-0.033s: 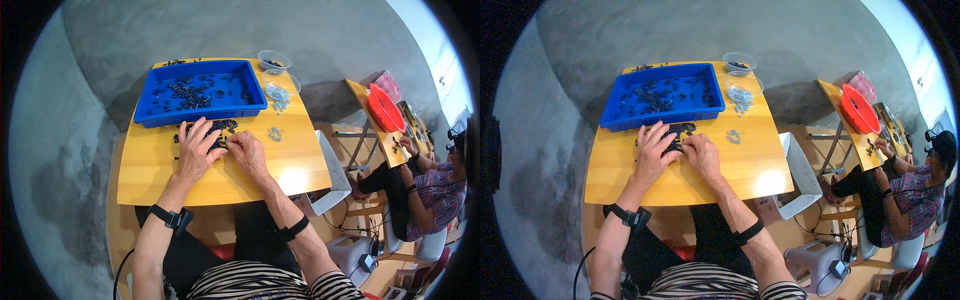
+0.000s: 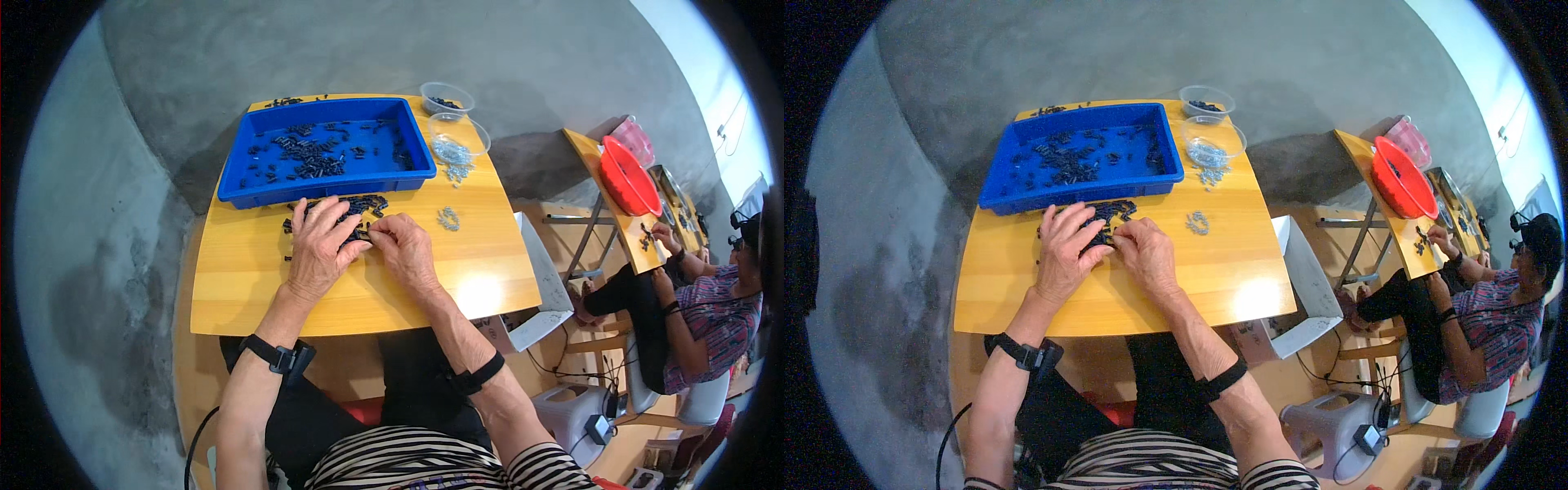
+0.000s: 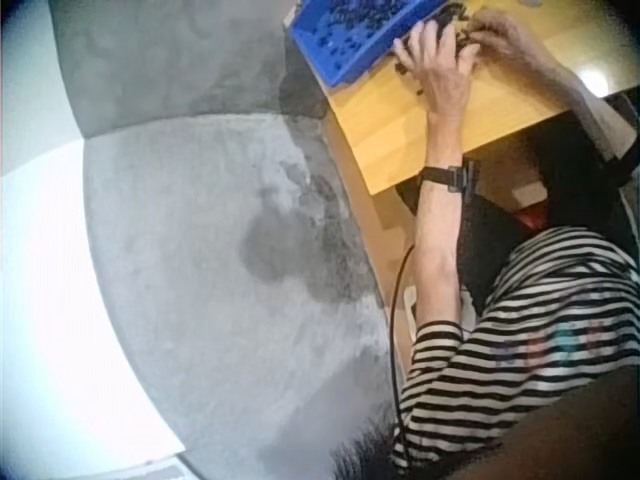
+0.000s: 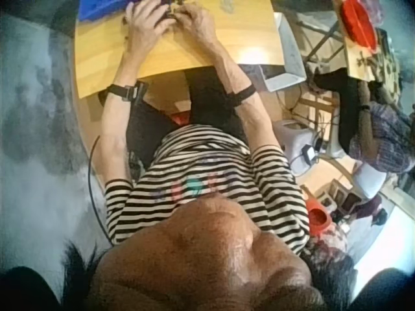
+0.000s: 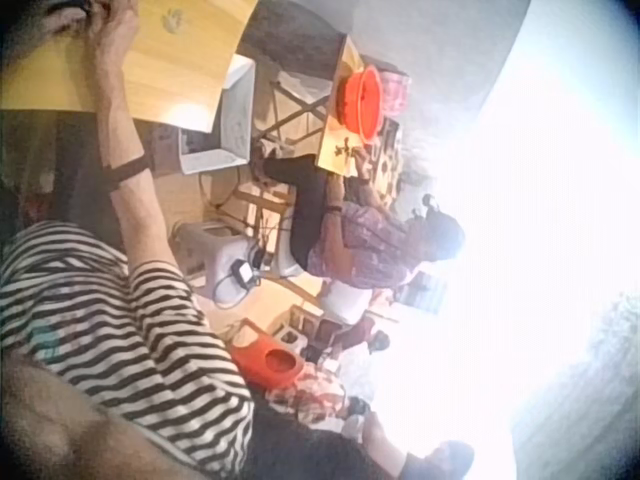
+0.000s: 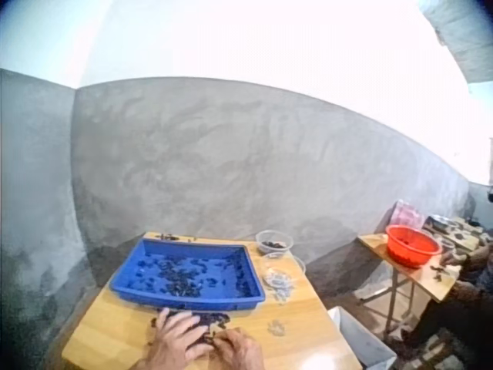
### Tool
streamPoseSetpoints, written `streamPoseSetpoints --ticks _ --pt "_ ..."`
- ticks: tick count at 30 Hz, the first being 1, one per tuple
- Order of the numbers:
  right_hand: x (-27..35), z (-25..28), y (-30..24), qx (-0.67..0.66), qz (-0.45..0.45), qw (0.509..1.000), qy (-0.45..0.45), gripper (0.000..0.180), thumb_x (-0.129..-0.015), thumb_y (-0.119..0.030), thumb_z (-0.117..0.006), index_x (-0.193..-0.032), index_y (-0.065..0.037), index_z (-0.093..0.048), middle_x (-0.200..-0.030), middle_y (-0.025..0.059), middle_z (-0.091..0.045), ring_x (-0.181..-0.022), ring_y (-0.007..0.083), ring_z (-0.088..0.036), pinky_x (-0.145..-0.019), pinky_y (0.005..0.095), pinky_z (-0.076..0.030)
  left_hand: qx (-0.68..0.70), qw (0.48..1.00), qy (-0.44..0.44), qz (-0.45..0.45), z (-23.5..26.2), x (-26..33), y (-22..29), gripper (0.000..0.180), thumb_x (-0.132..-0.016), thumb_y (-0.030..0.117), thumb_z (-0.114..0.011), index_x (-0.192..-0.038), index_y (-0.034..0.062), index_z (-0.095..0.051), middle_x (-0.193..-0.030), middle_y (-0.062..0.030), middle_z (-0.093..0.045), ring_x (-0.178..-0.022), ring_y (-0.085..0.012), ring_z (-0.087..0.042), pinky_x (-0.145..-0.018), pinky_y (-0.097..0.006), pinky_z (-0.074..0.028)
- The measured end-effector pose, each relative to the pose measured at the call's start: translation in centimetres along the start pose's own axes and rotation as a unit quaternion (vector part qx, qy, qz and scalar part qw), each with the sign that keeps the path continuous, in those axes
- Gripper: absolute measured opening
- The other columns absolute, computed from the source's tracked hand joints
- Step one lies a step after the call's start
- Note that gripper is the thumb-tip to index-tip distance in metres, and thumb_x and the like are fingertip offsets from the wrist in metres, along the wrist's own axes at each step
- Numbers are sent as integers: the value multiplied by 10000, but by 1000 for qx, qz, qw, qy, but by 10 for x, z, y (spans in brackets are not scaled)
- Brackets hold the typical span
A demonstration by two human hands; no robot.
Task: Assembling small black plastic components by attaching silver metal clips.
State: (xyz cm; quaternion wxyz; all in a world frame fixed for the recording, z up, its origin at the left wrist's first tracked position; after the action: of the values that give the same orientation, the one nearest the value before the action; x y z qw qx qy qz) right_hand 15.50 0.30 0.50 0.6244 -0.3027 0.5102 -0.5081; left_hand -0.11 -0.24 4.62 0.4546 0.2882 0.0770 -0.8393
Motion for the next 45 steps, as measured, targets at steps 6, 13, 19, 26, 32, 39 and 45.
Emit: streamPoseSetpoints --ticks 6,13,19,26,32,39,45 --pt "2 3 3 -222 -139 965 -22 102 -863 -76 -619 -933 -6 -641 -814 66 -638 -750 112 -596 -666 259 -492 86 996 4 28 6 -15 24 338 -616 147 -777 -917 39 -670 -897 -56 -653 -899 -254 -557 -839 -398 -411" --pt "0 11 -11 -270 -127 954 -1 174 -917 -72 -566 -1060 26 -580 -893 56 -648 -805 86 -590 -693 230 -487 230 961 -28 148 -7 -26 26 250 -683 46 -740 -928 47 -687 -739 -81 -635 -620 -194 -582 -561 -303 -460" --pt "-3 17 -17 -262 -106 959 -5 186 -934 -86 -551 -1088 16 -568 -909 46 -640 -800 96 -589 -696 229 -483 311 936 -28 162 -4 -31 29 237 -737 50 -732 -968 30 -683 -719 -67 -627 -611 -126 -578 -548 -259 -447" --pt "-3 26 -16 -278 -128 952 1 173 -942 -101 -533 -1068 1 -593 -845 16 -621 -689 52 -536 -590 207 -444 374 913 -13 162 -4 -36 34 208 -760 53 -717 -964 28 -686 -760 -80 -650 -620 -147 -608 -558 -268 -478" --pt "3 52 -15 -214 -103 971 18 153 -922 -72 -554 -1045 -17 -627 -797 -2 -609 -633 55 -516 -553 207 -428 372 917 24 143 -1 -37 40 138 -783 38 -697 -911 -13 -685 -808 -74 -665 -698 -124 -615 -616 -239 -478" --pt "-26 122 20 -81 -70 985 138 107 -857 -52 -629 -942 -13 -680 -790 16 -631 -668 101 -550 -608 252 -454 378 921 -27 96 -4 -32 48 89 -784 26 -683 -868 0 -688 -735 -53 -653 -620 -90 -591 -555 -219 -461" --pt "-36 126 21 154 11 983 94 75 -776 -60 -670 -845 -51 -699 -753 99 -603 -709 216 -598 -660 319 -480 480 835 -140 229 0 -25 65 124 -791 78 -670 -883 -2 -693 -723 -62 -668 -575 -103 -603 -538 -242 -490"
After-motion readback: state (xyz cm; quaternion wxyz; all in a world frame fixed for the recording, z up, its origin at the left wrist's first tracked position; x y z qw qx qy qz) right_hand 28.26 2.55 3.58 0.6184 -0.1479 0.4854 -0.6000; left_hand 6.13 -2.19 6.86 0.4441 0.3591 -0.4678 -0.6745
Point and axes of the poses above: each hand's wrist, its own x-axis away from the middle knuckle, its own z-axis out of the back of the hand, y = z × x, the point moved 2 cm from there along -x, towards the middle knuckle
